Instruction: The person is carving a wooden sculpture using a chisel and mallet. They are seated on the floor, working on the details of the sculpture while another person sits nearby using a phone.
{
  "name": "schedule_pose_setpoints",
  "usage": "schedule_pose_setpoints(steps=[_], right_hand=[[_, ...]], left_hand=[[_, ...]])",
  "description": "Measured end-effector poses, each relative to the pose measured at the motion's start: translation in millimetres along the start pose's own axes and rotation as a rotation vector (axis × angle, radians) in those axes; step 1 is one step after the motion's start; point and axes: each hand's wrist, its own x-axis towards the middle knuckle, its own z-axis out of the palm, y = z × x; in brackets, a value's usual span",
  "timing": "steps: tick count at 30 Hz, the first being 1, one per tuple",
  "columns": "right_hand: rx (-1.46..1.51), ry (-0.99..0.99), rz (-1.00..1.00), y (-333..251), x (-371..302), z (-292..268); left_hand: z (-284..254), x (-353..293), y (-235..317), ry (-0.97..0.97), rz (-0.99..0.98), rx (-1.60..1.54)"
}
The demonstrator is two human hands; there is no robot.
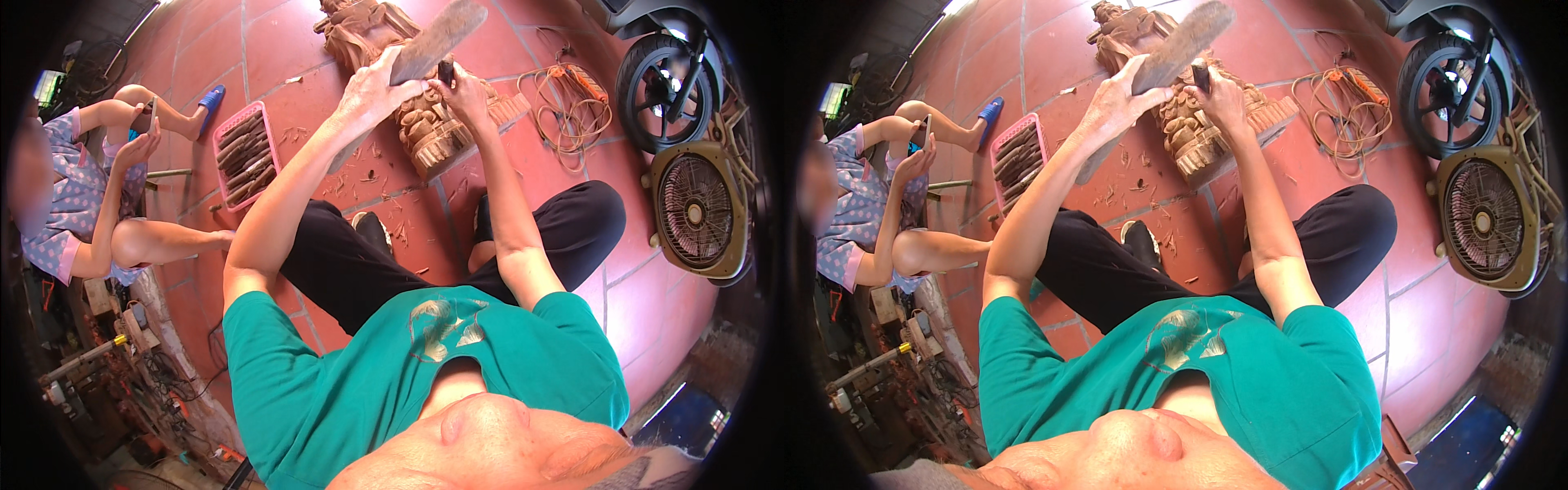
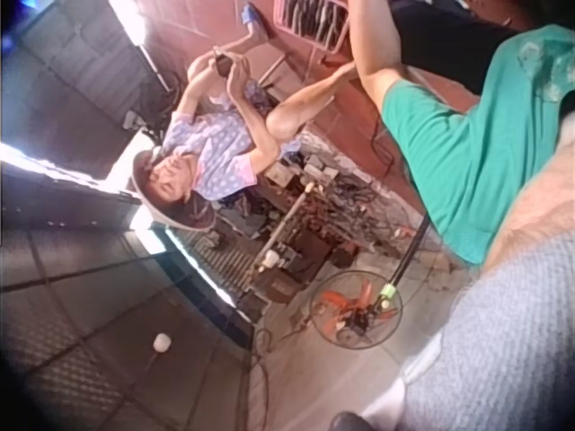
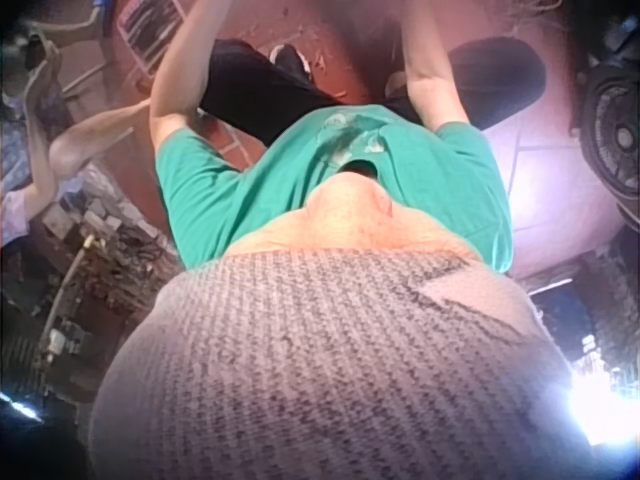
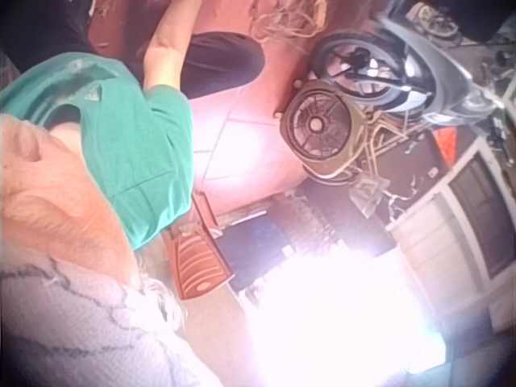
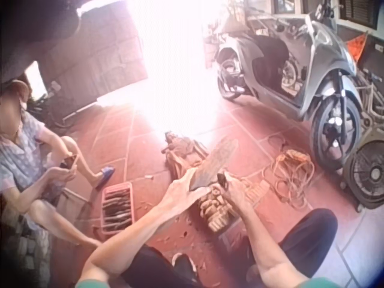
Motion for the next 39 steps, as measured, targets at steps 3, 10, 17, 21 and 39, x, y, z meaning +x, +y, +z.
schedule_pose_setpoints(steps=[3, 10, 17, 21, 39], right_hand=[[-0.017, 0.007, -0.017, 1.2, 0.4, 3.4], [0.153, 0.120, 0.145, 24.0, -13.1, -0.8], [0.341, 0.094, 0.224, 21.1, -18.1, -5.6], [0.314, 0.047, 0.203, 10.6, -16.8, 0.6], [-0.137, -0.009, -0.005, -1.0, 3.2, 17.8]], left_hand=[[4.4, 4.0, -10.1, -0.037, -0.010, 0.094], [3.4, 2.9, -14.7, -0.083, -0.036, 0.099], [-8.3, -6.4, -3.2, -0.132, -0.095, 0.045], [0.1, -9.6, -12.1, -0.026, 0.010, 0.088], [-2.8, -9.5, -17.5, -0.056, -0.063, 0.017]])
